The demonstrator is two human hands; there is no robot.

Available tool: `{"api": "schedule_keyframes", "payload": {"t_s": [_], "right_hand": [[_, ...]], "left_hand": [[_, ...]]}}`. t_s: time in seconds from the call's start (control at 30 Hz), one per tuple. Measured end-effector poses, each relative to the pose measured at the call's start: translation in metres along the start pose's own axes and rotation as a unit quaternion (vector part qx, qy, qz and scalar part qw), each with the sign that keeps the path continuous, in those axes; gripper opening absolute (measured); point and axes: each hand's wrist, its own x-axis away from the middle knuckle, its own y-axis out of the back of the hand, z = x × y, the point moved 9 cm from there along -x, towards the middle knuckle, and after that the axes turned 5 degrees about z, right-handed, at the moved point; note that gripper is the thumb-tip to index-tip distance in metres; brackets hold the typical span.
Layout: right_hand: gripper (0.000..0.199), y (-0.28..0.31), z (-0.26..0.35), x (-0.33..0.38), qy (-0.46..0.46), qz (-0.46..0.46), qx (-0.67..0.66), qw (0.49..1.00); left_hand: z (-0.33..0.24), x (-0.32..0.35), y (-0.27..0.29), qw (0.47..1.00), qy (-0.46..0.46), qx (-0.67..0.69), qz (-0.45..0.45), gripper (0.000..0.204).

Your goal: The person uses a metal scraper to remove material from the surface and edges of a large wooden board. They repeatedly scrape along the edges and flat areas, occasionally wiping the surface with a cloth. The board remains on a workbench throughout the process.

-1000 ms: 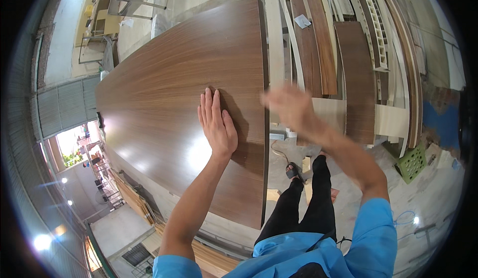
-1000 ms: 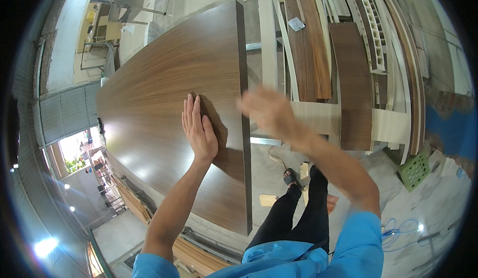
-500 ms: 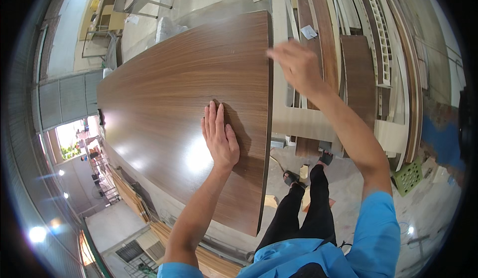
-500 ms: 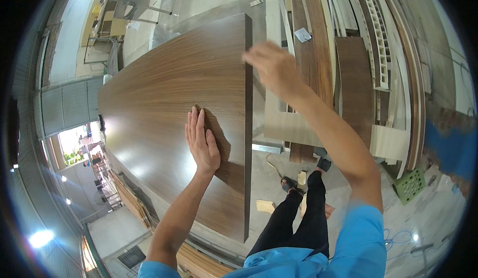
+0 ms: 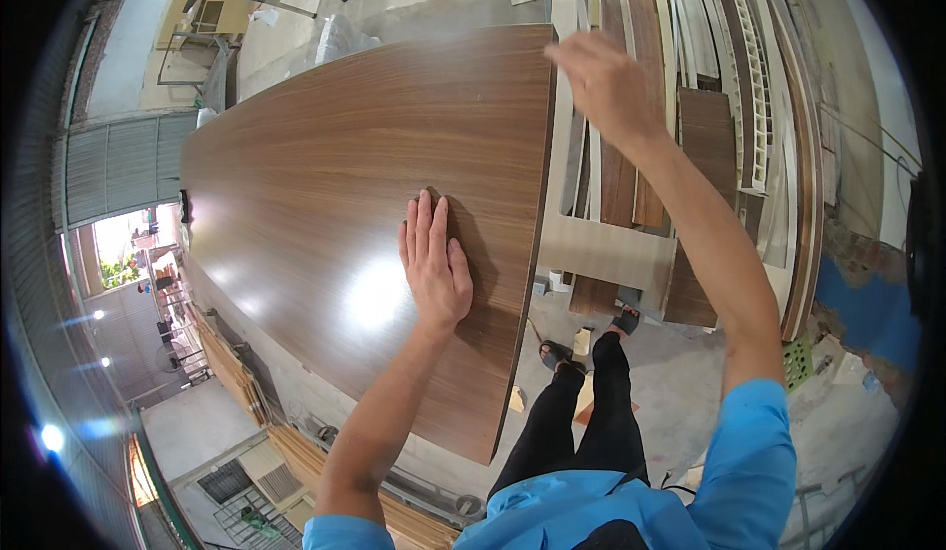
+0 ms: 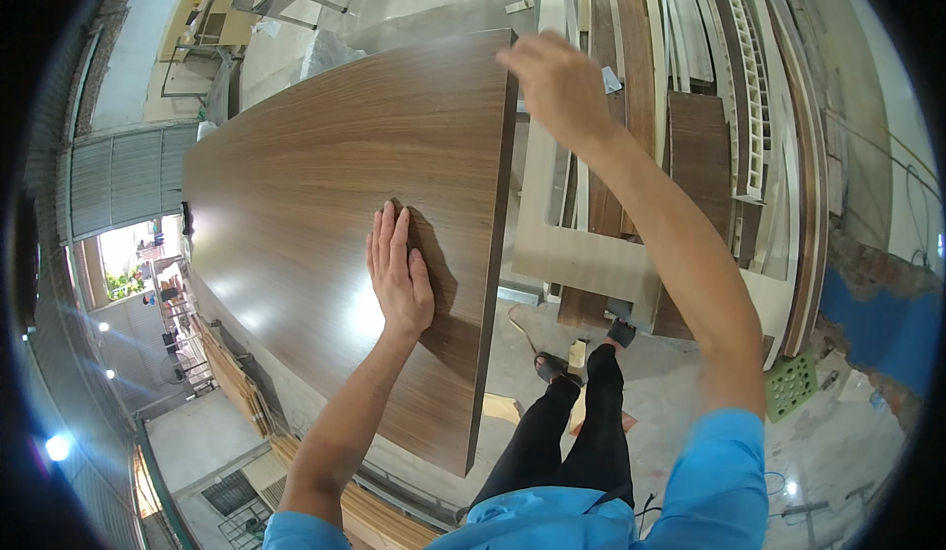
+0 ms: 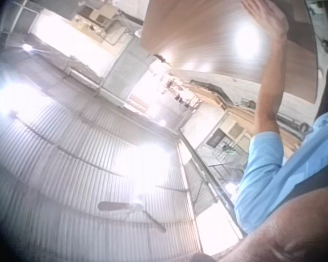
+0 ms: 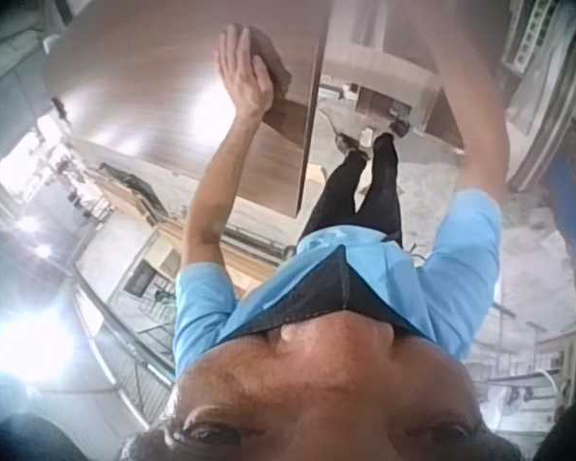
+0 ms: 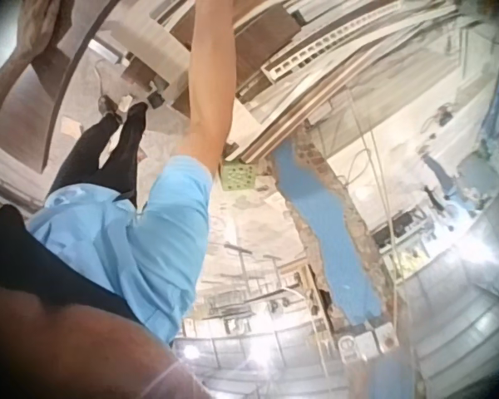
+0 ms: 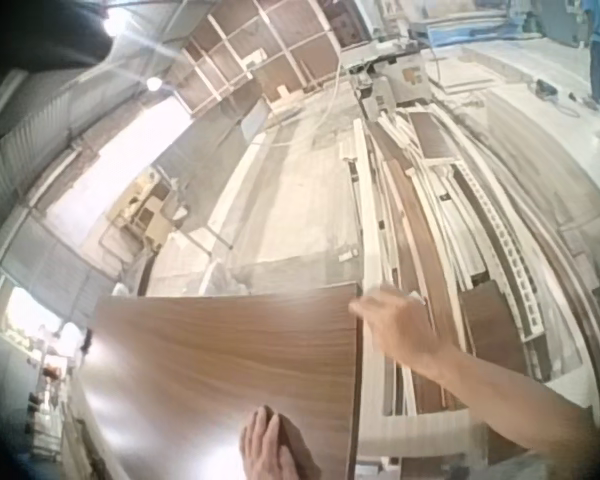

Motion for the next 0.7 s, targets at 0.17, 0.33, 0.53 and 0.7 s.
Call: {"api": "schedule_keyframes", "payload": {"t_s": [0.17, 0.33, 0.53, 0.7], "right_hand": [[0.024, 0.003, 0.000, -0.003, -0.004, -0.028, 0.009, 1.000], [0.023, 0.007, 0.011, -0.007, 0.021, 0.011, -0.030, 0.999], [0.020, 0.003, 0.023, 0.008, 0.009, 0.048, 0.046, 0.998], [0.012, 0.027, 0.112, 0.085, 0.115, 0.089, -0.063, 0.987]], "left_hand": [[-0.002, -0.001, 0.002, 1.000, -0.011, -0.001, -0.010, 0.057], [0.001, 0.001, 0.000, 1.000, -0.003, -0.007, -0.004, 0.058], [-0.001, 0.001, 0.003, 1.000, -0.014, -0.004, -0.016, 0.058], [0.001, 0.002, 0.002, 1.000, -0.005, -0.009, -0.020, 0.058]]}}
